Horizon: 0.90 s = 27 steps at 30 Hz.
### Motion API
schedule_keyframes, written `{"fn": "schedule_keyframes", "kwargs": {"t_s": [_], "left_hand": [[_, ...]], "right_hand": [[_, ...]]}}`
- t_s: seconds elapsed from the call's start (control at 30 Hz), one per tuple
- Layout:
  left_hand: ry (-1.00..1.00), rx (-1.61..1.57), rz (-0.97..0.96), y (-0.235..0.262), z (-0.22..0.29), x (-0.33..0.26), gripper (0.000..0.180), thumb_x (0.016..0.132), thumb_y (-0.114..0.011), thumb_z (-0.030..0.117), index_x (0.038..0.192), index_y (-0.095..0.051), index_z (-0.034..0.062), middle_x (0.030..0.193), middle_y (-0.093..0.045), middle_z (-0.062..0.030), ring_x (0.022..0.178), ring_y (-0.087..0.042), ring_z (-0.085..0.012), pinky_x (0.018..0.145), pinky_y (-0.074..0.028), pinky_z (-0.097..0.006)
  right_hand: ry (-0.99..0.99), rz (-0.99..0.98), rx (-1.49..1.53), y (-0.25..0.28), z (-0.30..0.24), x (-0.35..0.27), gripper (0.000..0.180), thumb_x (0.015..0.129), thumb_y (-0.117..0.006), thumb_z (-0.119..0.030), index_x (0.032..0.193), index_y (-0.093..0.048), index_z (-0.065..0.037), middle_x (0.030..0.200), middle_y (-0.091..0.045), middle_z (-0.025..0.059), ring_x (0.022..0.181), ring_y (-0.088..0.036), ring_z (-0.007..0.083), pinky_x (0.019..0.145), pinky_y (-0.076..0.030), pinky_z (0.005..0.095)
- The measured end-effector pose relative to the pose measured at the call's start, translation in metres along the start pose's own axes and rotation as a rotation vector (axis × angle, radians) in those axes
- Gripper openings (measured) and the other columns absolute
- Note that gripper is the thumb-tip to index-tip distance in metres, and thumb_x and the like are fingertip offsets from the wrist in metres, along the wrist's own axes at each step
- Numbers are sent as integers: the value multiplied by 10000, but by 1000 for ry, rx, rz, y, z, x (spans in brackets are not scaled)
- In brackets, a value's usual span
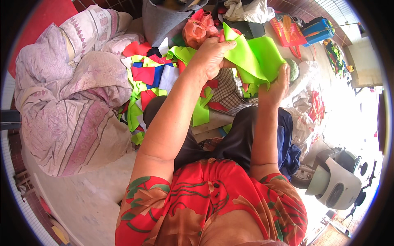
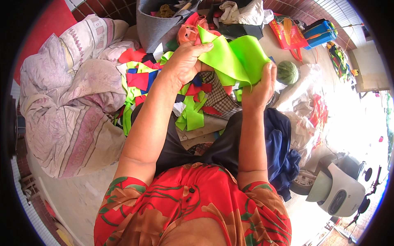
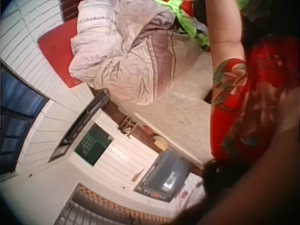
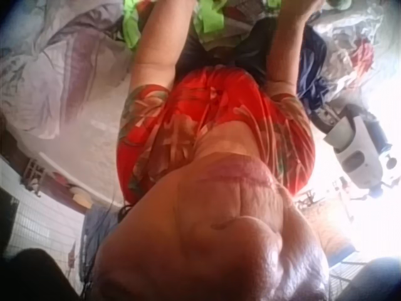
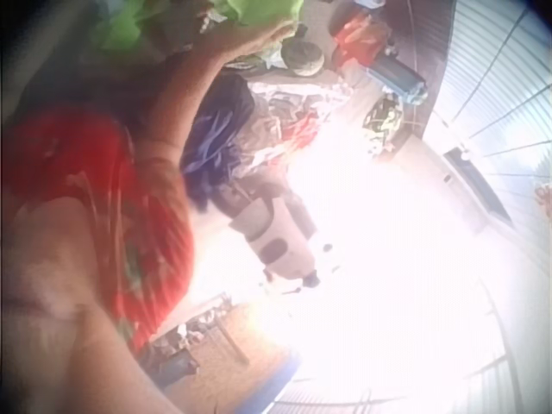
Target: The person sits on the floor and folds various pieces of colorful fabric, including green, red, blue, and white items. They pick up each piece, fold it by hand, and place it into a pile on their lap or into a basket.
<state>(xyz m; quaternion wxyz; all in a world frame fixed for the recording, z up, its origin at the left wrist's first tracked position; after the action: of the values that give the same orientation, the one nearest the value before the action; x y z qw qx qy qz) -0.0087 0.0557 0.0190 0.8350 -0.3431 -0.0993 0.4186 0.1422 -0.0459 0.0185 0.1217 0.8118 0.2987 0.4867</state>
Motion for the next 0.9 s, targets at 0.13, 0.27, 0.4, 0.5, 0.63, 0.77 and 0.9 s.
{"fn": "schedule_keyframes", "kwargs": {"t_s": [0.13,0.27,0.4,0.5,0.63,0.77,0.9], "left_hand": [[3,28,-4,-2,0,0,272,890,-526,158,1114,-554,5,1030,-621,-113,921,-636,-225,751,-557,-415],[-6,75,-44,1,-1,1,300,907,-521,195,1137,-537,4,1058,-607,-105,936,-624,-211,785,-537,-383],[-17,105,-13,-4,-7,2,286,897,-534,238,1061,-581,9,971,-625,-103,837,-640,-197,692,-558,-343],[-19,53,-21,-2,-8,1,292,899,-529,227,1057,-573,-15,968,-633,-113,832,-650,-211,698,-562,-352],[-71,50,38,2,-5,3,292,899,-522,196,1088,-547,-25,997,-632,-128,862,-657,-232,718,-569,-368],[-129,23,35,-2,2,1,289,908,-511,181,1113,-531,-22,1005,-629,-127,869,-655,-232,717,-574,-373],[-125,26,67,-6,6,-1,282,915,-499,171,1134,-521,-6,1026,-627,-122,877,-654,-222,711,-577,-376]], "right_hand": [[-343,-166,822,-8,0,7,155,924,-508,-137,1053,-494,-52,929,-547,33,878,-506,83,742,-408,231],[-178,-371,465,-14,-35,-3,403,796,-662,-68,1156,-489,-14,1143,-567,90,1089,-507,176,923,-400,302],[-199,-214,699,-28,-10,-14,247,826,-654,-80,1057,-575,-41,1162,-578,85,1029,-544,153,867,-437,264],[-643,-45,1063,-25,0,-11,148,902,-575,-125,1030,-576,-52,977,-621,28,874,-566,103,745,-463,226],[-490,186,852,0,34,7,134,902,-573,-121,1002,-573,-32,899,-621,31,792,-577,100,713,-472,232],[-342,75,268,11,104,12,212,866,-599,-111,1059,-563,-30,900,-635,57,820,-590,140,751,-474,277],[-305,-214,-2,7,115,0,490,772,-703,-202,1198,-511,-53,1186,-568,117,1095,-543,235,894,-447,353]]}}
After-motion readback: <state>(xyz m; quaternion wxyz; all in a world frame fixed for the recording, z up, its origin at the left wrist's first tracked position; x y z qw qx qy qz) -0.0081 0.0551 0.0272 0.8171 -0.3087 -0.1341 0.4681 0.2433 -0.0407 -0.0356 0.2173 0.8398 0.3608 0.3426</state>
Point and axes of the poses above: each hand's wrist, its own x-axis towards the middle knuckle, its own y-axis out of the back of the hand, z = x × y, the point moved 1 cm from there along x, towards the middle knuckle
